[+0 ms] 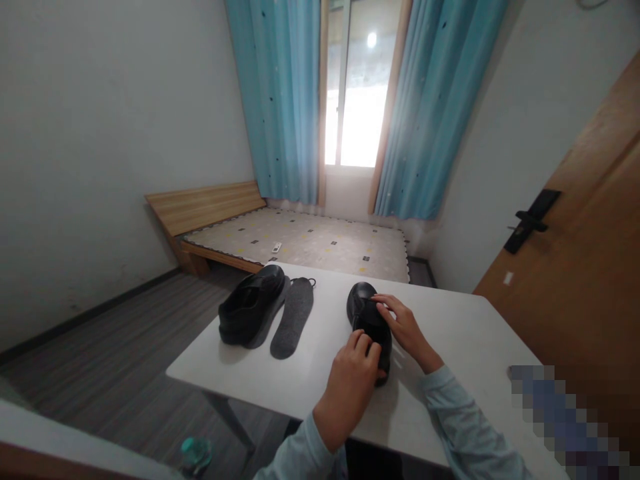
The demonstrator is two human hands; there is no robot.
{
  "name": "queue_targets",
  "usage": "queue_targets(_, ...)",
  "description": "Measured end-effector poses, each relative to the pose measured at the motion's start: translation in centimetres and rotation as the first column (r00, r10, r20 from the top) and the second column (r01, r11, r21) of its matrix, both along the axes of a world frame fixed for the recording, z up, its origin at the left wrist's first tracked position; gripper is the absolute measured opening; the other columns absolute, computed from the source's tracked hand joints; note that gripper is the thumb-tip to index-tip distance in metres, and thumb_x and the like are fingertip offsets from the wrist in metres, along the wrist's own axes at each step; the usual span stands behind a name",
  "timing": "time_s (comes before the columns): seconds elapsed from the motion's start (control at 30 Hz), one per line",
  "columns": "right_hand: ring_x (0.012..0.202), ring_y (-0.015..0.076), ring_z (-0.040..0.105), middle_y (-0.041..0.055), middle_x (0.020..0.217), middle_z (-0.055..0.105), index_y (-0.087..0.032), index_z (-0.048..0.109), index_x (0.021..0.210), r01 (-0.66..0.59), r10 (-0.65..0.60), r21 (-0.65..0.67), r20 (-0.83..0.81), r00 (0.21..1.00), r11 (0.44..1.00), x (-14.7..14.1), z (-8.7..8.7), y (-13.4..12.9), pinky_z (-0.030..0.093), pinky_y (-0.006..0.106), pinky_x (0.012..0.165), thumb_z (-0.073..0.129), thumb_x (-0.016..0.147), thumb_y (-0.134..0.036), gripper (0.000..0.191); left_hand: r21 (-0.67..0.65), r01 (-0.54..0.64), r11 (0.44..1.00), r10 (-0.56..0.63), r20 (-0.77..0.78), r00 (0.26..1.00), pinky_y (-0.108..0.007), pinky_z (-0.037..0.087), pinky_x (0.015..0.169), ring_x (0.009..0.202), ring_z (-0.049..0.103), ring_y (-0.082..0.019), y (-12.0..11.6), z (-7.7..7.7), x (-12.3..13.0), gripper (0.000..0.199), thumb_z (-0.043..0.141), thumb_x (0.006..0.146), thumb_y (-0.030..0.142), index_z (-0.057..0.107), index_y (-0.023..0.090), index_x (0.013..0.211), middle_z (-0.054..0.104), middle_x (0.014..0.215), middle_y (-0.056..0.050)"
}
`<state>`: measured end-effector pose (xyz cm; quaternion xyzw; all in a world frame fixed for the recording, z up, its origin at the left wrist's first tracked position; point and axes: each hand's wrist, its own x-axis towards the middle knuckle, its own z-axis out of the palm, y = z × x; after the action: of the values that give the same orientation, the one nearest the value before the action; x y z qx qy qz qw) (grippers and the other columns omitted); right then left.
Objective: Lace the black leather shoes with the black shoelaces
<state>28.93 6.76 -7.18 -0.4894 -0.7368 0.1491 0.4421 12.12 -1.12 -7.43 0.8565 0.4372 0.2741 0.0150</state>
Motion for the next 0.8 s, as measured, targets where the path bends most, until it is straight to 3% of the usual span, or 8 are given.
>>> queue_targets(0.23, 0.099, 0.0211, 0.059, 0.0081, 0.102, 0.065, -0.020, 0.062, 0.099, 0.092, -0.092, 0.028, -0.025, 0.995, 0.995, 0.2, 0.1, -0.1, 0.046, 0.038, 0.088, 0.042, 0.091, -0.037, 0.028, -0.069, -0.013, 0.998, 0.016, 0.050, 0.999, -0.035, 0.056, 0.075, 0.096, 0.054, -0.021, 0.0, 0.4, -0.5, 0.034, 0.073, 0.067, 0.012, 0.053, 0.019, 0.093, 0.052, 0.103, -0.003)
queue_targets(0.43, 0.088, 0.0207, 0.062, 0.0076, 0.095, 0.067, -0.018, 0.061, 0.096, 0.165, -0.164, 0.004, -0.044, 0.985, 0.986, 0.4, 0.2, 0.0, 0.047, 0.036, 0.083, 0.043, 0.089, -0.037, 0.027, -0.068, 0.016, 0.998, -0.010, 0.089, 0.996, -0.034, 0.055, 0.079, 0.101, 0.051, -0.020, 0.6, 0.8, -1.6, 0.032, 0.066, 0.071, 0.007, 0.051, 0.020, 0.096, 0.049, 0.107, -0.003)
queue_targets(0.8, 0.080, 0.0214, 0.066, 0.0072, 0.087, 0.069, -0.019, 0.061, 0.092, 0.167, -0.168, -0.025, -0.035, 0.985, 0.986, 0.1, 0.5, -0.2, 0.049, 0.035, 0.075, 0.044, 0.088, -0.037, 0.026, -0.012, 0.004, 1.000, -0.002, 0.165, 0.986, -0.032, 0.056, 0.079, 0.106, 0.051, -0.019, 0.5, 0.7, -3.7, 0.027, 0.057, 0.075, 0.003, 0.053, 0.021, 0.095, 0.047, 0.108, -0.004)
